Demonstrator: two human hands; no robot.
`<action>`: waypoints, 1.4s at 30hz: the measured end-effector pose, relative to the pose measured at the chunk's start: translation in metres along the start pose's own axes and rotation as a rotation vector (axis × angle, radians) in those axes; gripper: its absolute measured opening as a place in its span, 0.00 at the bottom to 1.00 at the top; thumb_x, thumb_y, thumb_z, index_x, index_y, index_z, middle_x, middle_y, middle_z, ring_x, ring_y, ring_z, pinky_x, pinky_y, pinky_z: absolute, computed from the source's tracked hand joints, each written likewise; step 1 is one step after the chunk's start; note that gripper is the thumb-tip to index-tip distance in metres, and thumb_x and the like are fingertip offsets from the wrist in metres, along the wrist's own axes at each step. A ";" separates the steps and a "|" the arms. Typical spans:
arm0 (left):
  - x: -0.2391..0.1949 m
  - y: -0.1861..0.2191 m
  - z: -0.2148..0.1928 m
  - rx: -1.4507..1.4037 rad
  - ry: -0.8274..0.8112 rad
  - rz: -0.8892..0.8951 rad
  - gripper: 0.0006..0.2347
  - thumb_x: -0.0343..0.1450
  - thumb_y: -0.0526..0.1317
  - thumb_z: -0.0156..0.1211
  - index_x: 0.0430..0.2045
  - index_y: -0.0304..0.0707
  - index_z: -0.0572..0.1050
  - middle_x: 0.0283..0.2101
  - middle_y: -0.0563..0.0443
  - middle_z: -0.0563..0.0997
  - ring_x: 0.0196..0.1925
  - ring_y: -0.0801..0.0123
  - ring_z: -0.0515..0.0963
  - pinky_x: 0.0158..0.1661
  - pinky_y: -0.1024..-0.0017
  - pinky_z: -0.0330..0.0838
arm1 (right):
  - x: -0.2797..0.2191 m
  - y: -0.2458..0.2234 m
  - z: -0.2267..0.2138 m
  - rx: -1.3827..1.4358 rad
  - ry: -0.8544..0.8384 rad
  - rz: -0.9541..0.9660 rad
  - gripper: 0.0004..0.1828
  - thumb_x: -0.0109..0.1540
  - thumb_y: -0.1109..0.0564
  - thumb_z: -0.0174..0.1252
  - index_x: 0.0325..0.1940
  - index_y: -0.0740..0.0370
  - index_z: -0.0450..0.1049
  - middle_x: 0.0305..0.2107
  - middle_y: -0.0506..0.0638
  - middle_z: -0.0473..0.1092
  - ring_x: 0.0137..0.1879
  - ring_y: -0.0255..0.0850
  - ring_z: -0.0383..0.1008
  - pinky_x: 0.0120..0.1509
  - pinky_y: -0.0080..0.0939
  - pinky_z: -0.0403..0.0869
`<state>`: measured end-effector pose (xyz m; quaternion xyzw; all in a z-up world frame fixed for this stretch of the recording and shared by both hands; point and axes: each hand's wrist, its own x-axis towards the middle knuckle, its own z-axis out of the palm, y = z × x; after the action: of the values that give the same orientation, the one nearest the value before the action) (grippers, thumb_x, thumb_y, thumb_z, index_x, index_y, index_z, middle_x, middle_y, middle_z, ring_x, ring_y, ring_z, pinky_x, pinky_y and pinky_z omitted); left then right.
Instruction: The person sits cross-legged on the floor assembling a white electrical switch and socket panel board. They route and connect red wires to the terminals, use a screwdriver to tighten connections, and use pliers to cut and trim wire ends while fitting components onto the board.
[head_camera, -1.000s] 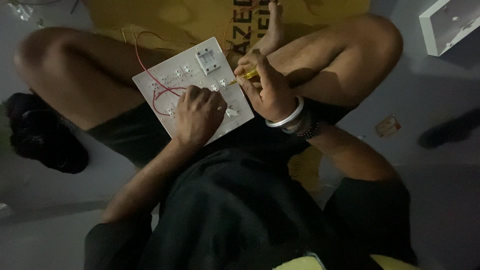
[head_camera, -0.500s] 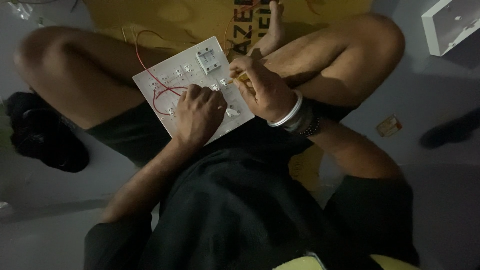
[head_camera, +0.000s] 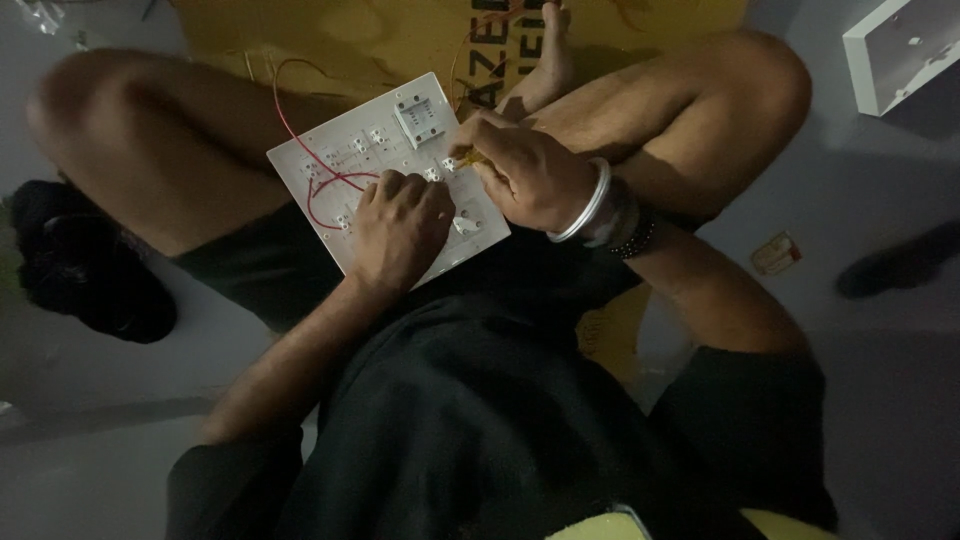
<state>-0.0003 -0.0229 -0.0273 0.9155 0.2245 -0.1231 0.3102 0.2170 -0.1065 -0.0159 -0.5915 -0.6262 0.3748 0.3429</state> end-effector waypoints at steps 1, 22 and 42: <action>-0.001 0.000 0.001 0.019 0.037 0.022 0.10 0.70 0.43 0.64 0.41 0.43 0.80 0.43 0.51 0.82 0.46 0.61 0.75 0.46 0.62 0.72 | 0.000 0.002 0.001 0.018 -0.020 0.008 0.29 0.62 0.73 0.57 0.65 0.65 0.56 0.47 0.59 0.69 0.51 0.49 0.78 0.50 0.43 0.79; 0.005 -0.001 0.007 0.062 0.052 0.097 0.05 0.73 0.35 0.61 0.39 0.38 0.80 0.37 0.50 0.77 0.39 0.64 0.75 0.38 0.66 0.72 | -0.002 0.005 0.005 0.029 -0.025 0.049 0.24 0.64 0.72 0.58 0.62 0.64 0.60 0.44 0.57 0.72 0.50 0.49 0.79 0.51 0.44 0.79; 0.006 0.001 -0.001 0.062 0.041 0.085 0.05 0.72 0.37 0.62 0.38 0.41 0.80 0.38 0.50 0.77 0.42 0.62 0.76 0.41 0.64 0.73 | 0.005 0.003 0.012 -0.235 0.036 0.086 0.20 0.69 0.56 0.67 0.58 0.60 0.64 0.40 0.53 0.75 0.41 0.44 0.80 0.40 0.41 0.78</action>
<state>0.0057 -0.0204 -0.0286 0.9358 0.1879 -0.0980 0.2818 0.2079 -0.1022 -0.0248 -0.6606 -0.6335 0.3026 0.2659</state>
